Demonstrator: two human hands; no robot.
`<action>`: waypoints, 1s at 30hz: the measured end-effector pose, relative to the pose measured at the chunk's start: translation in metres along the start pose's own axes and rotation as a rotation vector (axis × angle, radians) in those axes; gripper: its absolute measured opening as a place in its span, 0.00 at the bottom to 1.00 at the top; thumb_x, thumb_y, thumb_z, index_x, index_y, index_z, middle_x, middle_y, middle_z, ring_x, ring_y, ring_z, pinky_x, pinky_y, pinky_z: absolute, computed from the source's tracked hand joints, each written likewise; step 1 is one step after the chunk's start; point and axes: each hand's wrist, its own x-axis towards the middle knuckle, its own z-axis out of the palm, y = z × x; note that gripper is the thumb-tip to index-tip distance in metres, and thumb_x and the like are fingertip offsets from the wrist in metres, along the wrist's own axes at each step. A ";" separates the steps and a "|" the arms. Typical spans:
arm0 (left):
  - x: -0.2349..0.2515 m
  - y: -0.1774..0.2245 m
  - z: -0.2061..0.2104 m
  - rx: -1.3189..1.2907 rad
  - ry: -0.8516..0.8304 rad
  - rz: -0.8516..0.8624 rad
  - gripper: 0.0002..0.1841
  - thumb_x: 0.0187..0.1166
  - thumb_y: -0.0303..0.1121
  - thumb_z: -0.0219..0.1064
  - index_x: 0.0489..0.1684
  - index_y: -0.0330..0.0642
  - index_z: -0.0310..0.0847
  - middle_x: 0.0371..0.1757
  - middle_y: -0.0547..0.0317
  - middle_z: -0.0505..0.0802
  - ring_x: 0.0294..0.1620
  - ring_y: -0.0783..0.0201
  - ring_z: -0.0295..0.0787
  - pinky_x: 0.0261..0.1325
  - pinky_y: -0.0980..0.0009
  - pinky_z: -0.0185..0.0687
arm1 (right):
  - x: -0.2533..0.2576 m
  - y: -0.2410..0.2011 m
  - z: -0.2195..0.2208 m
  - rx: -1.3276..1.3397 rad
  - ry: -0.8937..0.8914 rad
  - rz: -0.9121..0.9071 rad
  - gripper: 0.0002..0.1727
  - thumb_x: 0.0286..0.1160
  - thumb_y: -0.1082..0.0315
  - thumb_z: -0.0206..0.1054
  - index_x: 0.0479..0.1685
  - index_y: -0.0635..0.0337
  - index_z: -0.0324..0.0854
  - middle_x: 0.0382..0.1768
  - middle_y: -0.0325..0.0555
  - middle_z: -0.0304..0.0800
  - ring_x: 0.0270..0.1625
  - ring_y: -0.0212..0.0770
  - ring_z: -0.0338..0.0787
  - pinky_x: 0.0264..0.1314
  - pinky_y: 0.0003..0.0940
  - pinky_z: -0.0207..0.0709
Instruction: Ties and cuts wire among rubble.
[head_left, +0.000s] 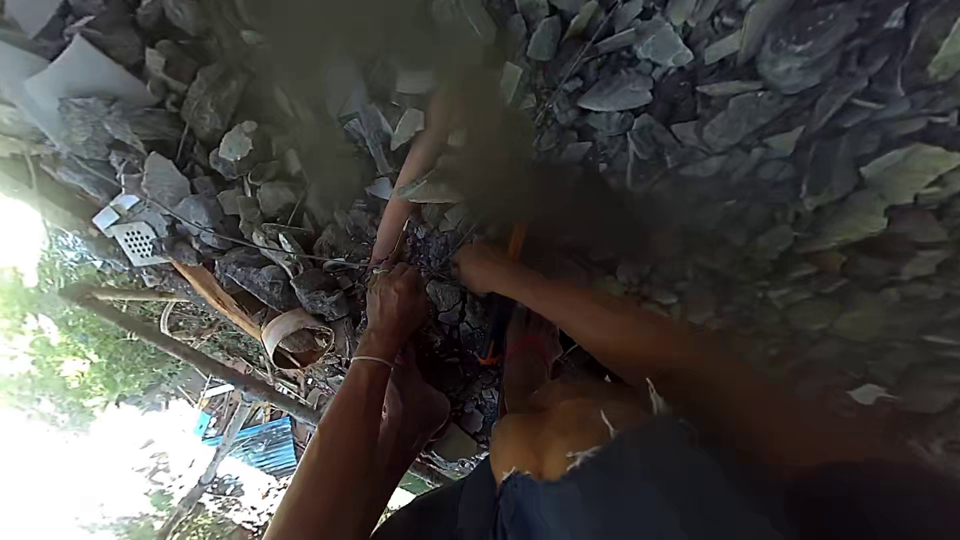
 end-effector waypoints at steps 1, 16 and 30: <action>0.005 0.004 -0.006 0.059 -0.003 0.016 0.11 0.79 0.40 0.66 0.39 0.43 0.91 0.51 0.49 0.93 0.61 0.44 0.87 0.62 0.40 0.79 | -0.001 0.000 0.001 0.026 0.007 -0.003 0.16 0.83 0.56 0.62 0.57 0.54 0.88 0.54 0.56 0.91 0.60 0.61 0.91 0.55 0.68 0.84; 0.053 -0.014 -0.007 0.018 -0.439 -0.039 0.12 0.88 0.43 0.63 0.52 0.53 0.93 0.57 0.54 0.95 0.64 0.46 0.88 0.68 0.28 0.67 | -0.022 0.004 0.013 0.323 0.034 0.128 0.13 0.81 0.60 0.66 0.59 0.50 0.87 0.50 0.52 0.94 0.54 0.58 0.93 0.50 0.65 0.85; 0.047 -0.011 -0.007 -0.063 -0.360 -0.093 0.11 0.87 0.41 0.65 0.48 0.49 0.94 0.51 0.54 0.96 0.58 0.47 0.89 0.69 0.29 0.67 | -0.025 -0.006 0.026 0.355 0.119 0.186 0.12 0.81 0.60 0.66 0.57 0.49 0.88 0.48 0.51 0.94 0.54 0.57 0.93 0.48 0.63 0.86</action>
